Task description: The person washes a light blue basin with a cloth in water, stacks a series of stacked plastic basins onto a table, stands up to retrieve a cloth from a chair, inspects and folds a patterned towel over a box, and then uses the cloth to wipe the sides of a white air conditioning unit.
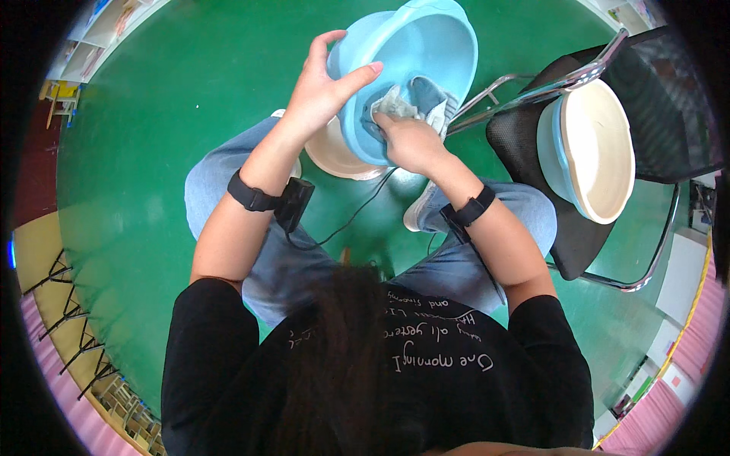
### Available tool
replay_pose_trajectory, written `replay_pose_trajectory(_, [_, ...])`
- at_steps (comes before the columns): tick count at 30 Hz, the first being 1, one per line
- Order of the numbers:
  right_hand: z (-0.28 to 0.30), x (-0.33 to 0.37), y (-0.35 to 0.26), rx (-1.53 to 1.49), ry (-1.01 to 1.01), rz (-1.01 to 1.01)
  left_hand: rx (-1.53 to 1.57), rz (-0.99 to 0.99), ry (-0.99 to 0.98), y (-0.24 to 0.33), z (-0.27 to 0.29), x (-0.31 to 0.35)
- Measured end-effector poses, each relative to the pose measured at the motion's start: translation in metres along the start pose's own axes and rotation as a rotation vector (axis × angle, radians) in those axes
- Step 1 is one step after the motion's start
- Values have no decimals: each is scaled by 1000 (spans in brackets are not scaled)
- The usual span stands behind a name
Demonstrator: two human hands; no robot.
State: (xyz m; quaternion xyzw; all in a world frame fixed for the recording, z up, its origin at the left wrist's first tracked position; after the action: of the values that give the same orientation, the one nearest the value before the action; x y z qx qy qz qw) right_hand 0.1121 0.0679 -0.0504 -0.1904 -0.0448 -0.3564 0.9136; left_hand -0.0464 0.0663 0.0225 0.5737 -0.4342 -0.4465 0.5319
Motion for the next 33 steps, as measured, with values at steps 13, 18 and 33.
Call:
replay_pose_trajectory(13, [0,-3,-19,-748,-115,146,-87,76,2,-31,-18,12])
replay_pose_trajectory(18, [23,1,3,-1552,50,-158,-172,42,-26,-31,-22,18])
replay_pose_trajectory(33, [17,12,-19,-1677,191,-183,-185,-136,-39,-15,-35,28])
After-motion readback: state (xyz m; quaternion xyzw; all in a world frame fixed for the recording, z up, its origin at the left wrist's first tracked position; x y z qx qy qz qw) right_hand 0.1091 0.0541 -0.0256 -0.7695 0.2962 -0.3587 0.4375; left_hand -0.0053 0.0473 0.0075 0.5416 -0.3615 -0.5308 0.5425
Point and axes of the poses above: each hand's wrist, its own x-axis away from the middle knuckle, its own z-axis out of the back of the hand, y = z × x, the point moved 5 cm from there along -x, towards the middle knuckle, and after that the axes turned 12 degrees about x, right-handed, at the moved point
